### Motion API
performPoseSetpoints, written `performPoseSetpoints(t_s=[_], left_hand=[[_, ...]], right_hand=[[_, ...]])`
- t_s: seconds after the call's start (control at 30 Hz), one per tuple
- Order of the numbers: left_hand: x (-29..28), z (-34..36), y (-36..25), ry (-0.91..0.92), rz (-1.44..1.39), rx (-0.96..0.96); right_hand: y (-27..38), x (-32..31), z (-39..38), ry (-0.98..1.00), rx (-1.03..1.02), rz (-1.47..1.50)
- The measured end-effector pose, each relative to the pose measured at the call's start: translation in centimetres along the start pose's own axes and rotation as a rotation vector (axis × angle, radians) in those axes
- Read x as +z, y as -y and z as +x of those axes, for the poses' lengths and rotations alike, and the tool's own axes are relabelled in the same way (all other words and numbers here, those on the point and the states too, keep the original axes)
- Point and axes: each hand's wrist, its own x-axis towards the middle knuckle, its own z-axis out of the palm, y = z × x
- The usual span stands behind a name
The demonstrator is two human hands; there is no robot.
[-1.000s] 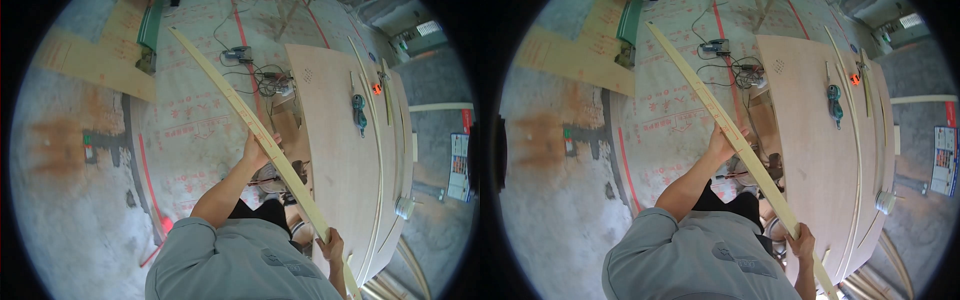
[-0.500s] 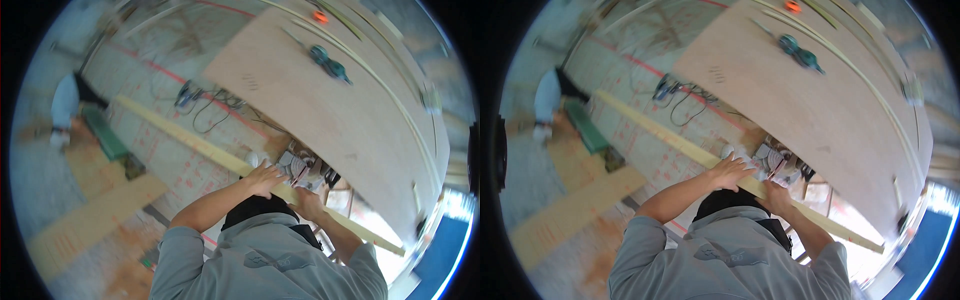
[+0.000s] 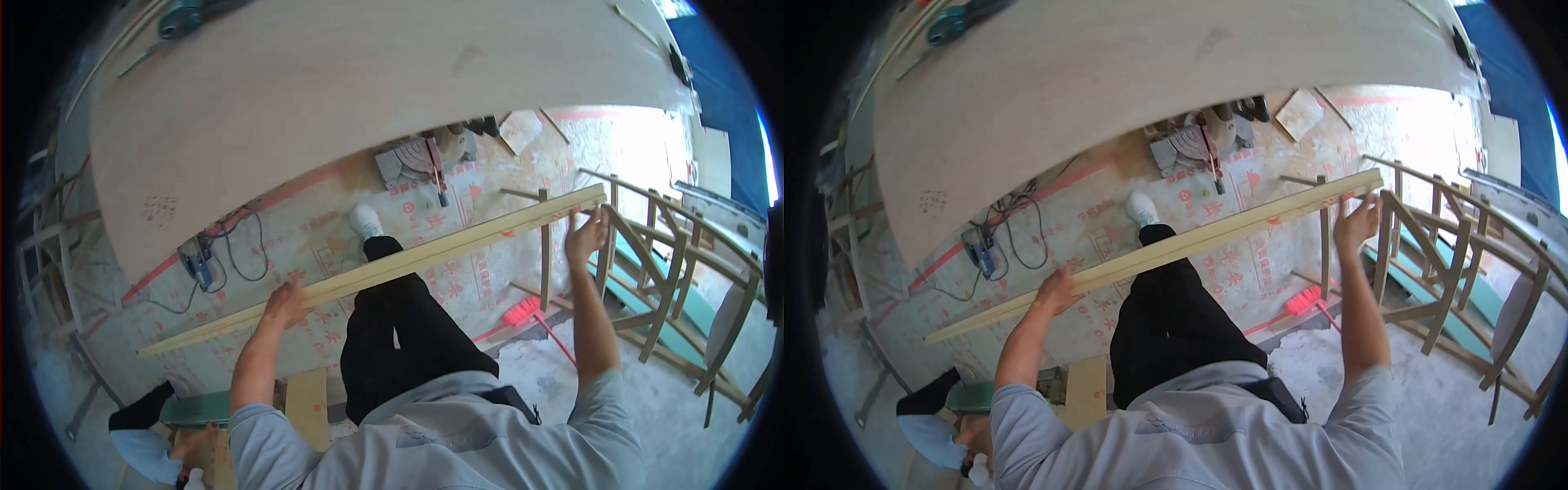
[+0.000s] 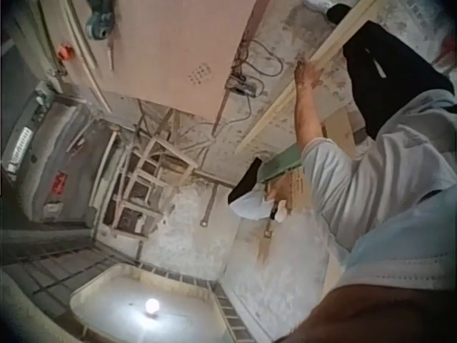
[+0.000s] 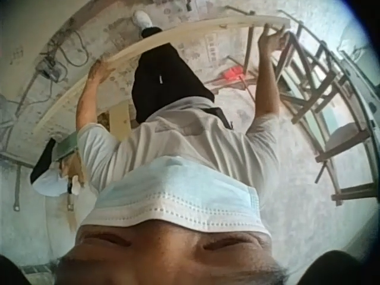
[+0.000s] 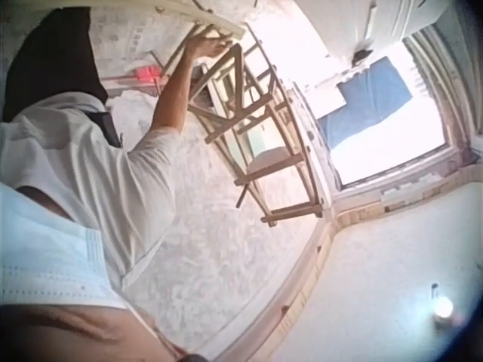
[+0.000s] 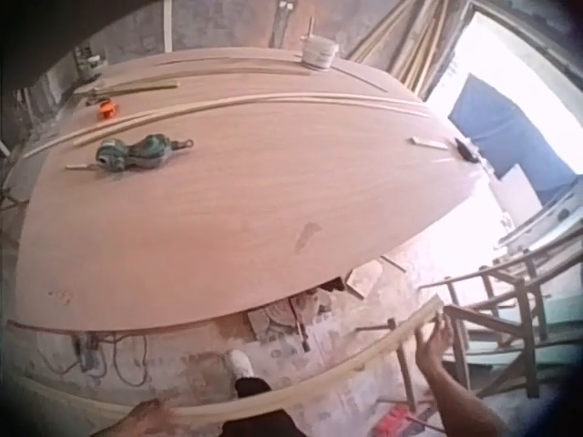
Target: Cutting and preparing wooden strips using a miter saw and a nail gun for a construction project.
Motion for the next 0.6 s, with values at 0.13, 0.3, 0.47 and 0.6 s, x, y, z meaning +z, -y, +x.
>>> performPoseSetpoints(t_s=[0.13,0.3,0.47,0.6], left_hand=[[2.9,-0.1,4.2,0.105,0.036,-0.107],[6.3,1.7,12.0,0.004,0.057,-0.175],[8.1,7.5,17.1,-0.157,0.193,-0.218],[10.9,19.0,16.4,-0.244,0.080,-0.123]], right_hand=[[-6.3,9.7,0.9,0.386,0.511,0.911],[-0.8,18.8,-2.6,0.461,0.796,1.358],[8.6,31.0,-3.5,0.727,0.814,1.598],[16.2,40.5,-7.0,0.788,0.869,1.616]])
